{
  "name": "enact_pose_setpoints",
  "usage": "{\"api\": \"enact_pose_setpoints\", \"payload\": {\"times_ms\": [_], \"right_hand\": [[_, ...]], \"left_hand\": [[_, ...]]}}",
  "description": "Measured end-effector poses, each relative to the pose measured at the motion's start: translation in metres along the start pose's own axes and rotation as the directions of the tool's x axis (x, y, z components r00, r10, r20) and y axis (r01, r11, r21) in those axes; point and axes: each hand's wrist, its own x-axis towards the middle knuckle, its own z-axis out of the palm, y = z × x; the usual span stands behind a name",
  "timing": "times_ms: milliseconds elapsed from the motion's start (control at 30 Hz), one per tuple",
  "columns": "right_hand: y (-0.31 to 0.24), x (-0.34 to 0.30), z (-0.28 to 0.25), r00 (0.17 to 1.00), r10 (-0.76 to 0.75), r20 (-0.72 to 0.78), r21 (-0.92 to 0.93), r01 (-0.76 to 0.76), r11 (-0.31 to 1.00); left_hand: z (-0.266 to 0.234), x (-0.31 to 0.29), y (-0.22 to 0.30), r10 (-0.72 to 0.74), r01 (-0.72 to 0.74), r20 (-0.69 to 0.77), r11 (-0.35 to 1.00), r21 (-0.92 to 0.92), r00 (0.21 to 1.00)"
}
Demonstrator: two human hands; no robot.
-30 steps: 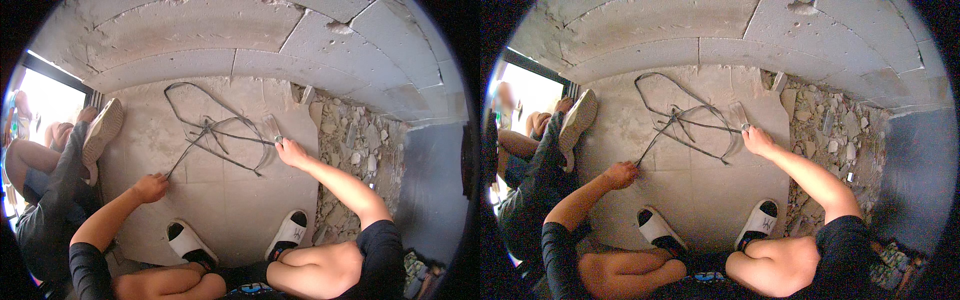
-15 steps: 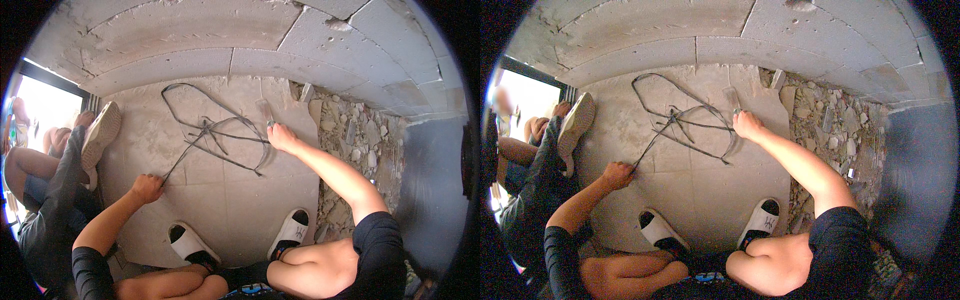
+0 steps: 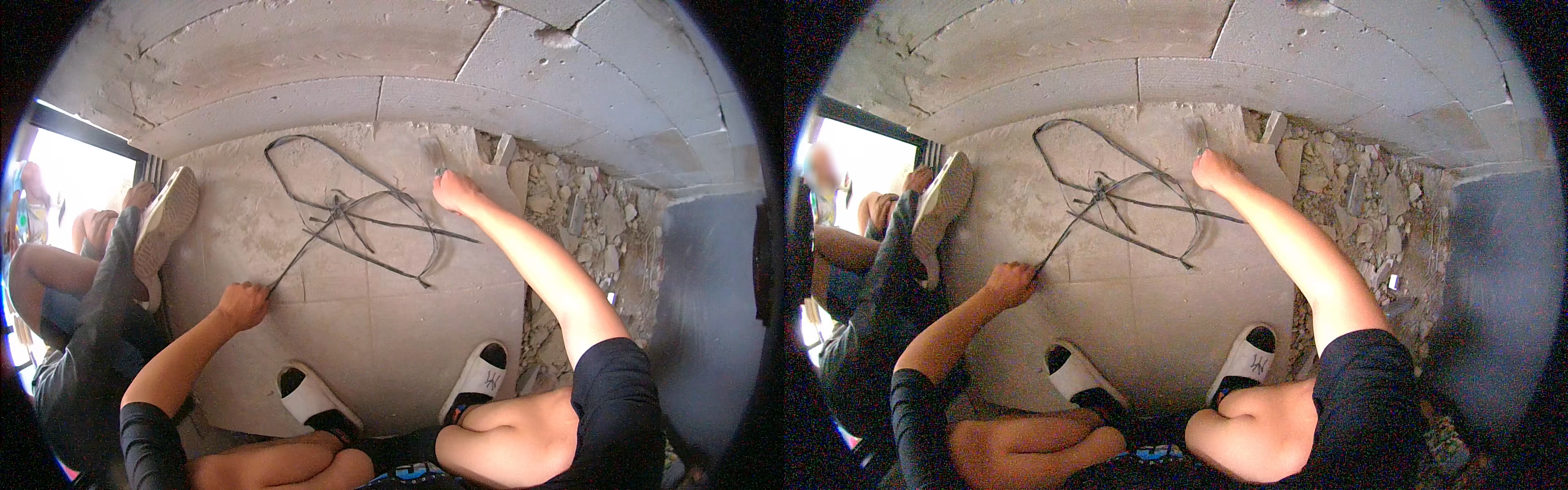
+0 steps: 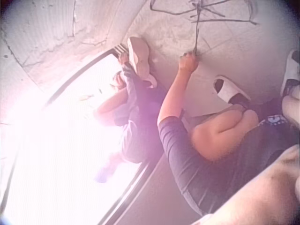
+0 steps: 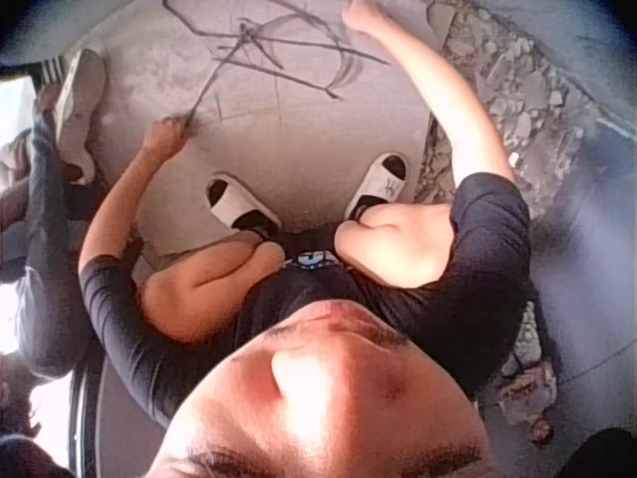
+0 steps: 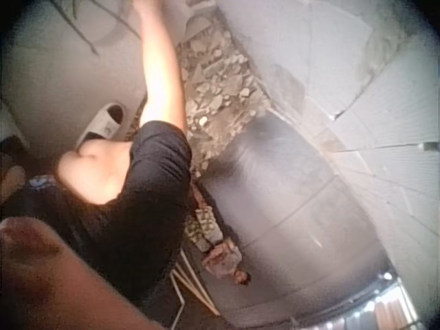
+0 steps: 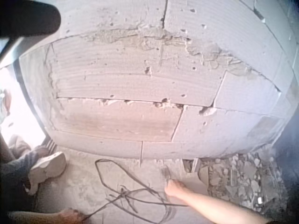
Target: The person applies putty to the cracks and joints between concrete blocks using a putty knife, smoothing the material into the gaps.
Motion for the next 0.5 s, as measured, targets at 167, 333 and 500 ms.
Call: {"api": "enact_pose_setpoints", "payload": {"times_ms": [167,333,500], "right_hand": [[0.000,0.023,-0.001,0.999,0.036,-0.015,-0.002,-0.036,0.999],[-0.018,0.025,-0.017,0.995,0.023,0.101,-0.054,-0.018,0.998],[-0.009,0.022,-0.009,0.996,-0.022,0.088,-0.029,0.025,0.999]], "left_hand": [[-0.001,0.003,0.000,0.013,-0.013,0.015,1.000,-0.011,1.000],[0.002,0.000,0.000,-0.005,0.006,0.035,1.000,-0.027,0.999],[0.012,-0.003,-0.006,0.049,-0.050,-0.039,0.998,-0.024,0.998]]}}
